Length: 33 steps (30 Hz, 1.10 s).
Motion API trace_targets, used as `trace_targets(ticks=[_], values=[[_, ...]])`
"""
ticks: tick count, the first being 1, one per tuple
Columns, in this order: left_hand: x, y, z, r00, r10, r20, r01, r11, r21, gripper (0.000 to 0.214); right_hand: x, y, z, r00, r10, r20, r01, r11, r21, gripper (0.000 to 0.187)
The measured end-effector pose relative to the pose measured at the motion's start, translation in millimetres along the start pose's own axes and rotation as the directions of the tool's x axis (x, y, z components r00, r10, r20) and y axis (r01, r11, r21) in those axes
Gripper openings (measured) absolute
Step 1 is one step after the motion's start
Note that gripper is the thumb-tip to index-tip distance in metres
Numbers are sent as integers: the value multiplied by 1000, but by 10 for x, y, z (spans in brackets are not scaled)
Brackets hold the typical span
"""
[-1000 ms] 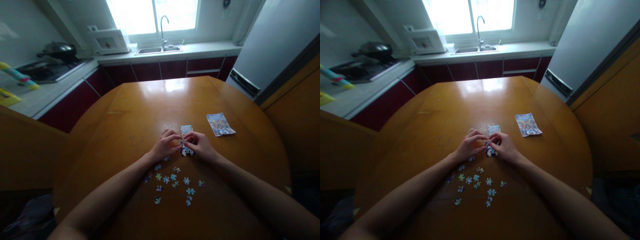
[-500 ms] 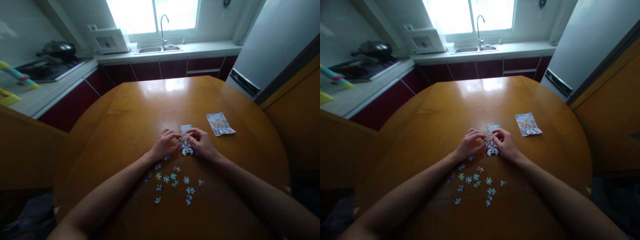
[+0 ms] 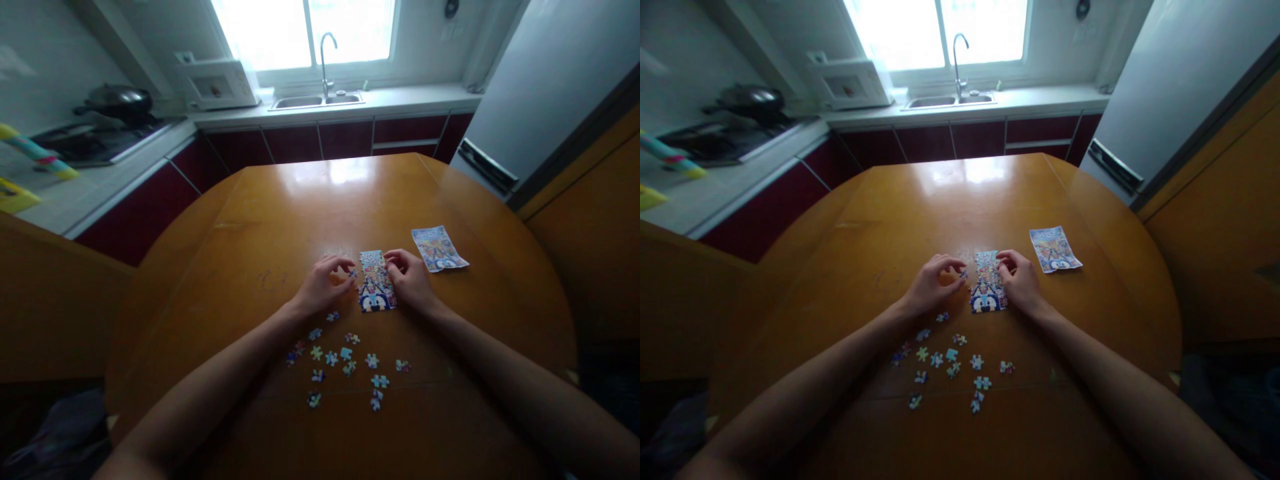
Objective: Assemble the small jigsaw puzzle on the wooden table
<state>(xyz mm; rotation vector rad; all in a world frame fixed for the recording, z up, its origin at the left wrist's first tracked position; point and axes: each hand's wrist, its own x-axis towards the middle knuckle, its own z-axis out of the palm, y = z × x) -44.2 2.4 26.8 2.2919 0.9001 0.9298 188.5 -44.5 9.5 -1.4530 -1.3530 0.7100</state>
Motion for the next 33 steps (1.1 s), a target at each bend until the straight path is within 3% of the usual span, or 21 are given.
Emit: trace_targets(ticks=[3,11,17,23,30,31,33], values=[[71,27,-149,994,-18,111,22,999,-32,23,55,63,-13,1000,-17,-24,17,1000,-6,20],[91,281,-472,933,99,345,-106,994,2,24,98,110,-6,999,-12,-34,13,1000,11,20],[-16,255,-462,791,259,554,-220,966,-137,32,94,96,-7,999,-16,-30,17,1000,10,20],[-49,105,-395,754,252,607,-173,967,-187,45,98,83,-14,999,-23,-33,24,1000,17,19],[-43,54,-441,740,227,633,-110,969,-219,37,103,95,-22,999,-27,-34,28,999,35,19],[-43,22,-433,760,210,615,-87,971,-224,32,104,100,-22,999,-28,-34,29,999,35,19],[-46,-73,-393,848,153,508,-35,972,-234,22,108,108,-22,999,-28,-36,29,999,34,19]])
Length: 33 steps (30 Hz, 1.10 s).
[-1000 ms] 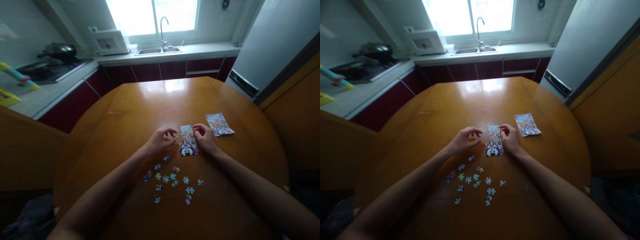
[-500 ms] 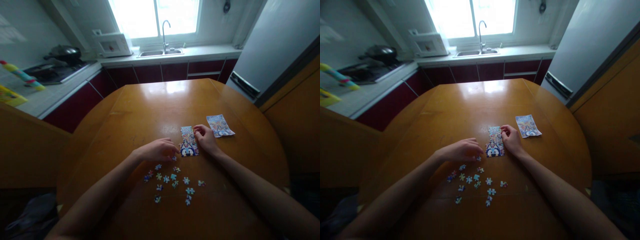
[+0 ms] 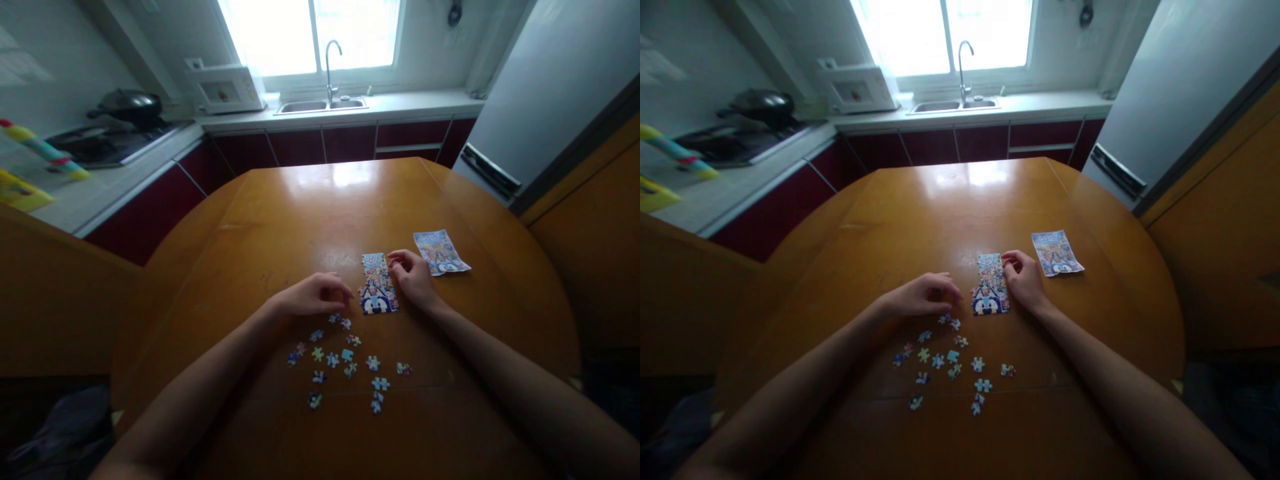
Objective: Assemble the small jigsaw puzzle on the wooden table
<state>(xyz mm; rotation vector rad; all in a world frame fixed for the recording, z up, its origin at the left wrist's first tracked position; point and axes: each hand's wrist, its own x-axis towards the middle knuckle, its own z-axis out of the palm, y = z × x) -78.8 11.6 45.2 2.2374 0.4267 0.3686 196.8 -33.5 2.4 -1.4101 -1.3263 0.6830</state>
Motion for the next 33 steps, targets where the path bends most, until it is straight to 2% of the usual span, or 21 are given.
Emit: trace_targets(ticks=[2,4,6,7,10,13,33], values=[[11,-129,35,970,-49,-237,43,999,-30,18,6,8,0,1000,-1,-7,1,1000,-2,19],[25,-245,76,898,-95,-431,90,995,-32,19,14,13,2,1000,2,-17,-2,1000,-11,19],[36,-312,111,845,-105,-524,146,989,37,18,22,18,6,1000,9,-29,-9,1000,-27,19],[39,-324,125,838,-92,-537,166,982,91,17,25,20,8,999,12,-34,-13,999,-36,19],[42,-297,152,865,-35,-501,177,955,239,19,28,25,16,999,12,-49,-15,998,-53,19],[45,-255,166,886,-18,-463,175,939,297,18,24,34,21,999,2,-54,-5,998,-67,19],[23,-283,191,912,4,-409,154,924,351,21,10,77,13,997,-4,-73,-7,989,-147,21]])
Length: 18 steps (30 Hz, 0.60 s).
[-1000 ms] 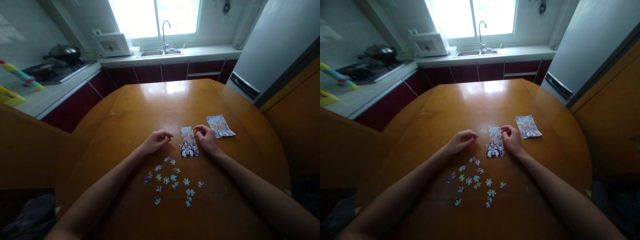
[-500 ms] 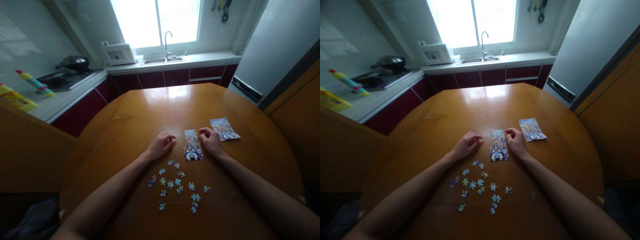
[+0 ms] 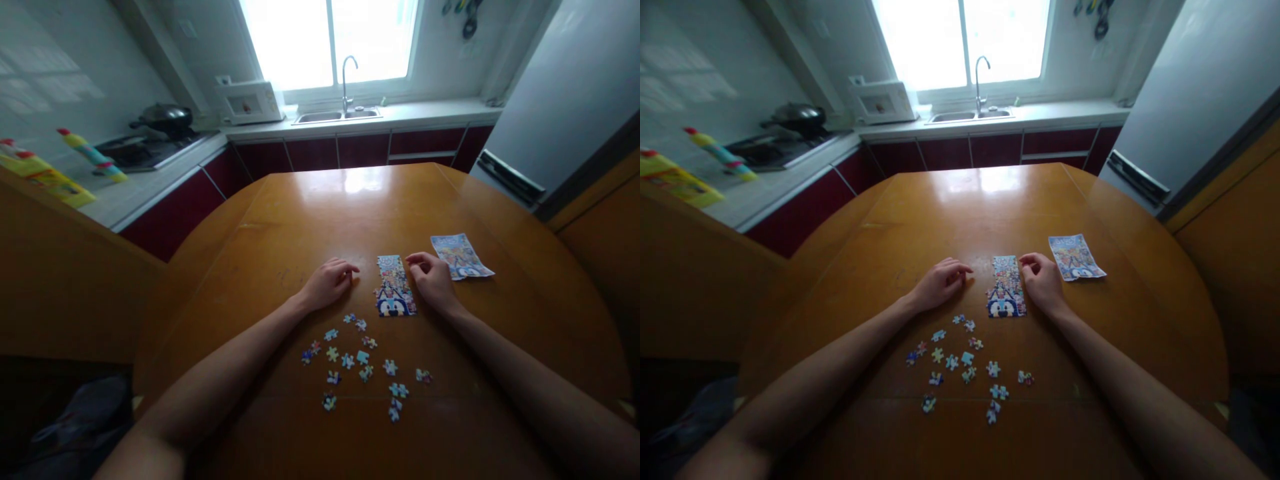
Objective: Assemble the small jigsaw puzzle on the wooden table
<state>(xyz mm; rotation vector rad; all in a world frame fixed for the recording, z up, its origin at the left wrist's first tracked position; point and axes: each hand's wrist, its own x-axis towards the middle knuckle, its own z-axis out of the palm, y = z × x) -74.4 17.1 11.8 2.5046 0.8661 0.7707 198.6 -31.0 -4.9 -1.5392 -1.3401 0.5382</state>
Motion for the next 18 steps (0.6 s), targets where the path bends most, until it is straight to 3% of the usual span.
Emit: trace_targets(ticks=[18], values=[[27,-8,-33,998,13,60,-11,999,-42,30,-67,-33,-33,1000,-13,27,14,999,-35,20]])
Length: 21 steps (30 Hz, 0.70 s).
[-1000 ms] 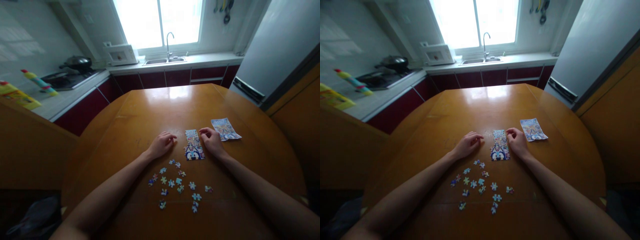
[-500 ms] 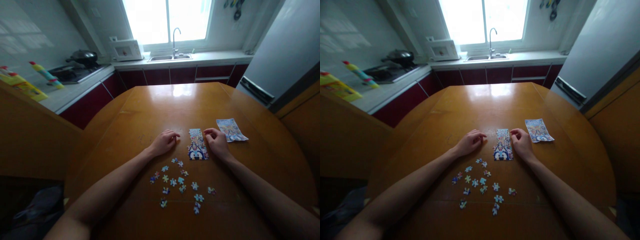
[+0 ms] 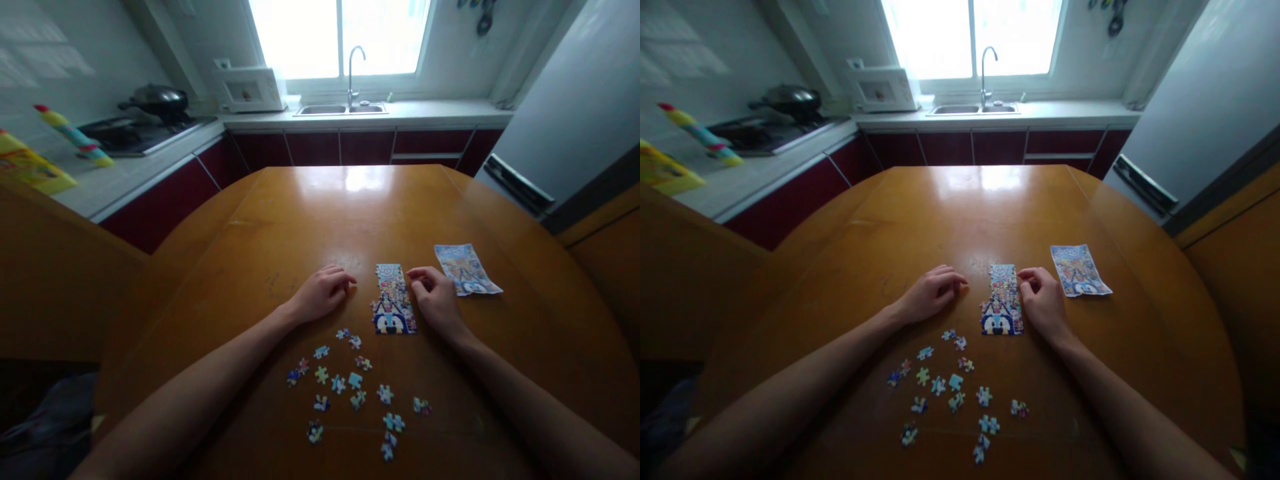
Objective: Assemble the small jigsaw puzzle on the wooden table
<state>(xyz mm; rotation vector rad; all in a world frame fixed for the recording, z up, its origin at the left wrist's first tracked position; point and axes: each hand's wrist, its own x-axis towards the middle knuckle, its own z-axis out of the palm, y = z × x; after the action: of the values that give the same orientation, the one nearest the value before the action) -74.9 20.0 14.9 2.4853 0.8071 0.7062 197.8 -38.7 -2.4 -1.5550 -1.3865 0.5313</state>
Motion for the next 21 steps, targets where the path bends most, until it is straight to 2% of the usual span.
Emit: trace_targets(ticks=[21], values=[[-86,46,40,998,-66,5,66,998,15,30,-18,35,-45,999,-33,-17,34,998,45,19]])
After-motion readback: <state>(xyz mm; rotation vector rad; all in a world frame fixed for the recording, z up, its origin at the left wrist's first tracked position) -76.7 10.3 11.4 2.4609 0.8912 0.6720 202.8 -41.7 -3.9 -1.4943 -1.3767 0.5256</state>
